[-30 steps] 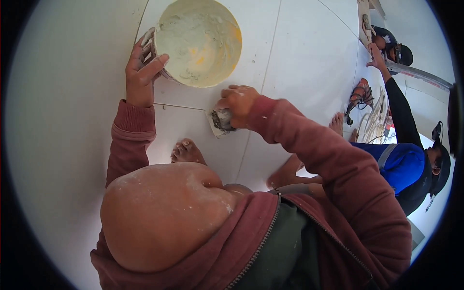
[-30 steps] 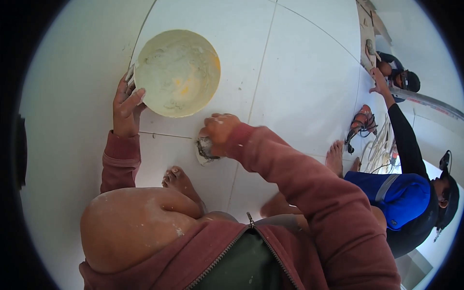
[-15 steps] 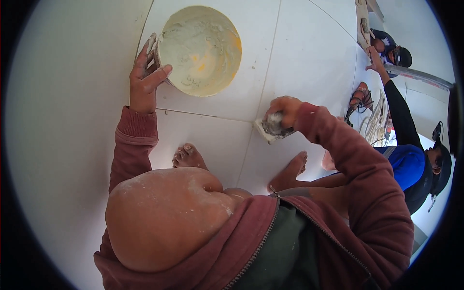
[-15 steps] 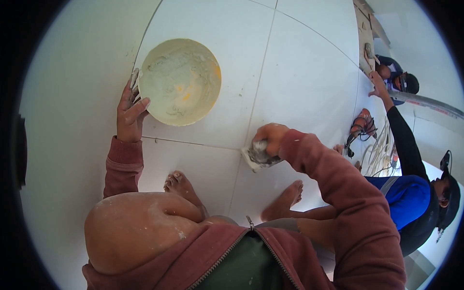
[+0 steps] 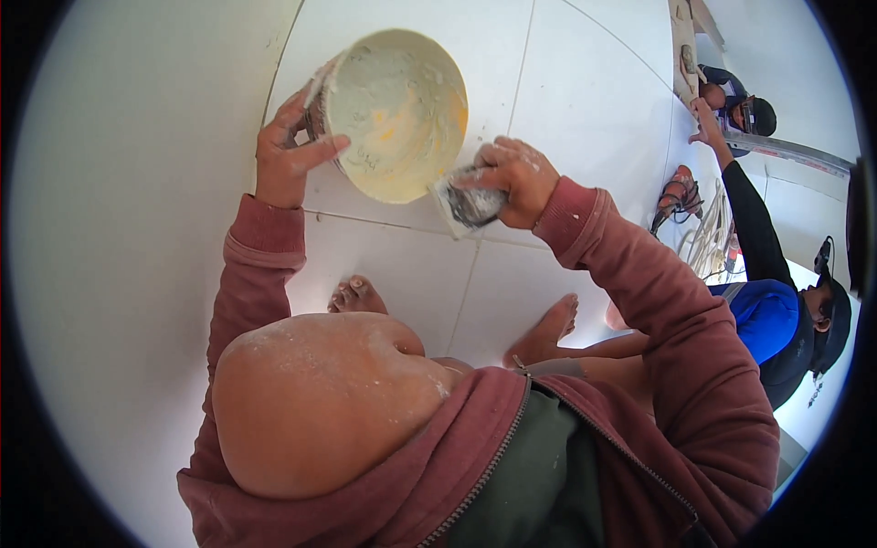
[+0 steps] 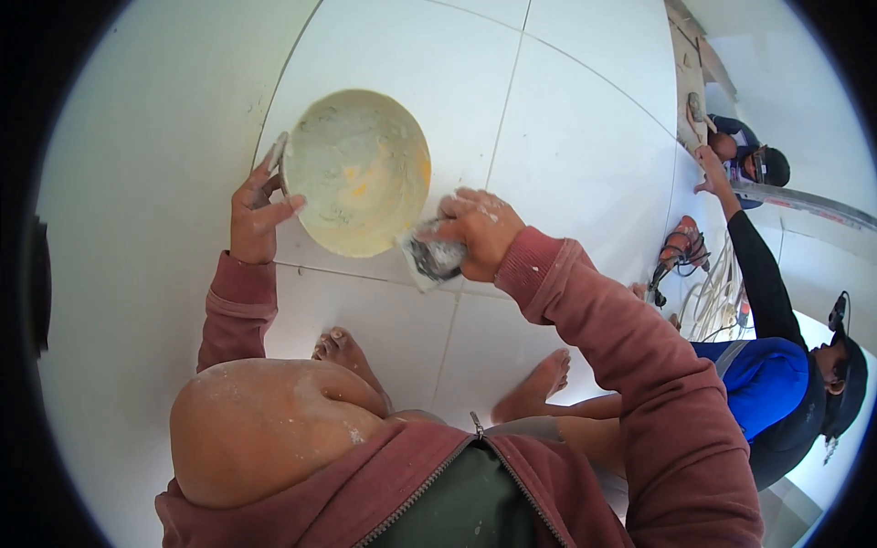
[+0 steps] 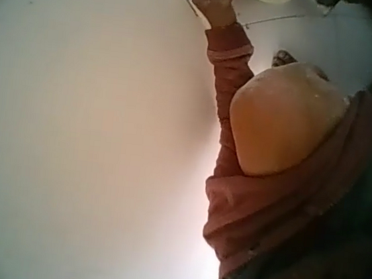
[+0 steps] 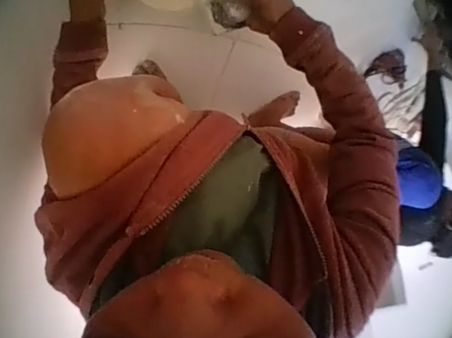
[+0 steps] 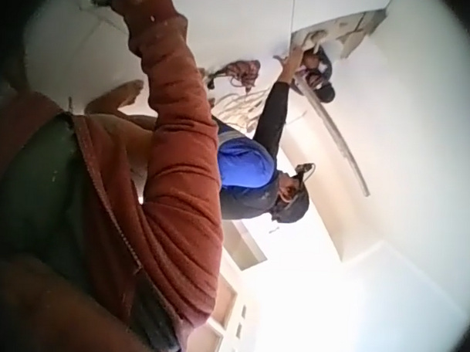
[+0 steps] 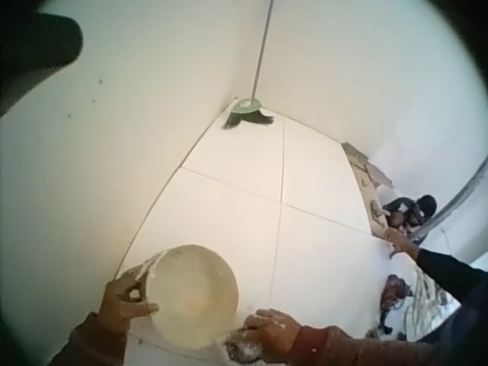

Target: Apply grout or mortar to the seams between floor tiles using a trowel and smoothing it with fingers.

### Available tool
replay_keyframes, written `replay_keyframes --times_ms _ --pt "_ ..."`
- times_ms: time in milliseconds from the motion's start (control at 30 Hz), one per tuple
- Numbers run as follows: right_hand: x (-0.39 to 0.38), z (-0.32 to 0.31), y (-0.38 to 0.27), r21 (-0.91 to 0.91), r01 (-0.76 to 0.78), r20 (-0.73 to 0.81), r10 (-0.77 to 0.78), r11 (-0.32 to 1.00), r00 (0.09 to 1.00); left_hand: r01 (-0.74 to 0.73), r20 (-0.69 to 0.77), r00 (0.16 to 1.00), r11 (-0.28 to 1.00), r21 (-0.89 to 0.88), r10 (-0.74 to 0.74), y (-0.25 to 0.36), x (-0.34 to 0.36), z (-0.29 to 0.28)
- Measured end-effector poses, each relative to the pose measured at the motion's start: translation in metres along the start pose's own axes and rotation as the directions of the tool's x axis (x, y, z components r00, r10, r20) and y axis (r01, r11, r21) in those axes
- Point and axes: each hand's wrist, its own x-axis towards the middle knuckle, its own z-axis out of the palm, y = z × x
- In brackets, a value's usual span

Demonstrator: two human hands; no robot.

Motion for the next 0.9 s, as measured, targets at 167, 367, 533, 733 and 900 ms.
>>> replay_keyframes --times_ms 167,367,533,733,900 --pt "-0.031 -0.022 0.004 0.287 -0.114 0.018 0.114 0.951 0.993 0.006 0.017 1.0 1.0 -0.011 -0.006 0.004 -0.005 0.007" --pt "0.001 -0.062 0.006 0.696 -0.359 0.083 0.426 0.622 0.901 0.028 0.019 0.999 0.999 0.023 -0.029 0.015 -0.007 0.013" --pt "0.055 -0.039 -0.004 -0.035 -0.216 -0.322 0.194 0.976 0.927 0.05 0.015 0.999 0.999 0.018 -0.05 0.022 -0.005 0.022" --pt "0.083 -0.032 -0.032 -0.275 -0.429 0.078 0.465 0.86 0.882 0.052 -0.033 0.998 0.998 0.032 -0.051 0.023 -0.009 0.029" --pt "0.04 -0.04 0.031 0.683 -0.583 0.396 0.447 0.441 0.802 0.072 -0.016 0.997 0.992 0.105 -0.071 0.018 -0.012 0.027"
